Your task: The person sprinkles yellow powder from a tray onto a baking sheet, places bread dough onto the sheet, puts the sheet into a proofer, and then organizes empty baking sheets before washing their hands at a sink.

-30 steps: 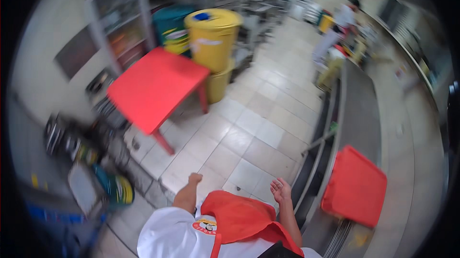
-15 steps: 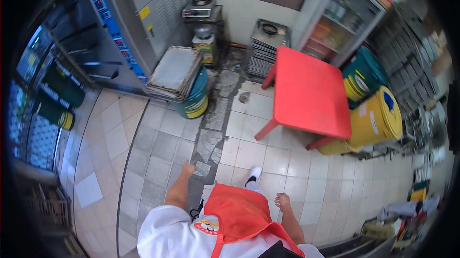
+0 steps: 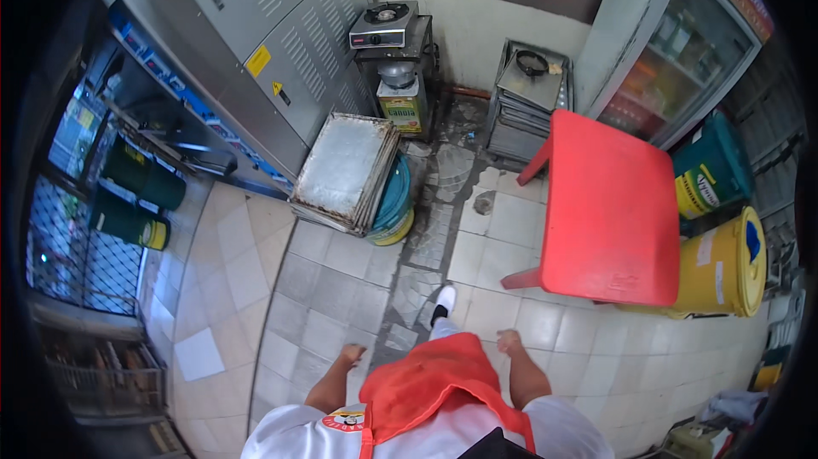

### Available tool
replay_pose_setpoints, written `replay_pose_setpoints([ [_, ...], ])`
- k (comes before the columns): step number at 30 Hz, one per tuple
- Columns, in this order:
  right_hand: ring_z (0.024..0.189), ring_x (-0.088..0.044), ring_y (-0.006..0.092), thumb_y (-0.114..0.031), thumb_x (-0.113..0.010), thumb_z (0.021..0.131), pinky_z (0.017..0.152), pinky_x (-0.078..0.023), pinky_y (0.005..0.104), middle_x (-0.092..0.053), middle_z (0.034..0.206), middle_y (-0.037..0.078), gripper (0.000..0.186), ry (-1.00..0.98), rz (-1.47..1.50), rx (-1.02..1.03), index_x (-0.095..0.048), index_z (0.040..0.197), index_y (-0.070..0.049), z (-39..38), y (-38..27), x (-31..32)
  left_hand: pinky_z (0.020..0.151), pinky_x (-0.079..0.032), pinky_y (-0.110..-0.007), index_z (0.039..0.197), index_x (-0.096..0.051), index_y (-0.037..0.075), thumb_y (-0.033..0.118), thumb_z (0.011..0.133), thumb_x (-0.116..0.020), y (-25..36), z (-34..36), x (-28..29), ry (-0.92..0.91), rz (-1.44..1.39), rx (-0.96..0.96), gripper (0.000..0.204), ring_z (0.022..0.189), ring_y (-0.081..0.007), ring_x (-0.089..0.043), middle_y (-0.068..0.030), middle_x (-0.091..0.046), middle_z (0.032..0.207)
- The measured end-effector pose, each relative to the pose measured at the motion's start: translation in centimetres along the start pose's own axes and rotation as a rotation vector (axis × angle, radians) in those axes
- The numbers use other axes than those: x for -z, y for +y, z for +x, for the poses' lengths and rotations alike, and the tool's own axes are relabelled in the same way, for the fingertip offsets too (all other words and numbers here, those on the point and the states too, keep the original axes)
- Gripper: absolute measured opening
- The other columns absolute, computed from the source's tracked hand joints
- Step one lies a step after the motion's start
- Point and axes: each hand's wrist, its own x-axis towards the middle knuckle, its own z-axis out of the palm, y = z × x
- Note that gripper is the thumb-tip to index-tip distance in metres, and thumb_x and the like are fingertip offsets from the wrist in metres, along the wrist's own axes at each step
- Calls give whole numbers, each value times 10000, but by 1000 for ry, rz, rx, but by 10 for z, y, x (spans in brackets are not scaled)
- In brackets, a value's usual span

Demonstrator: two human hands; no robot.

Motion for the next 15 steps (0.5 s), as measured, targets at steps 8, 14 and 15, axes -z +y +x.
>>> replay_pose_setpoints([
  [8,550,-498,114,-201,-569,797,456,-399,251,-543,722,12,279,-136,-111,353,-533,1037,-63,-3,-231,-110,594,-459,-307,1196,-469,67,236,769,-603,285,47,107,229,-266,-568,478,720,-153,-540,-56,-589,854],
  [14,637,-536,135,-225,-581,798,519,-432,261,-576,832,39,299,29,-98,423,-530,1058,-87,-20,-303,-113,794,-415,-436,1217,-427,77,305,765,-628,339,98,146,218,-456,-294,545,914,-213,-467,-89,-507,1045],
  [15,643,-537,135,-226,-580,799,519,-432,263,-576,833,42,294,39,-70,412,-531,1051,-83,-15,-298,-107,800,-409,-450,1225,-417,80,327,768,-617,324,123,162,168,-469,-219,556,941,-237,-453,-98,-488,1072],
])
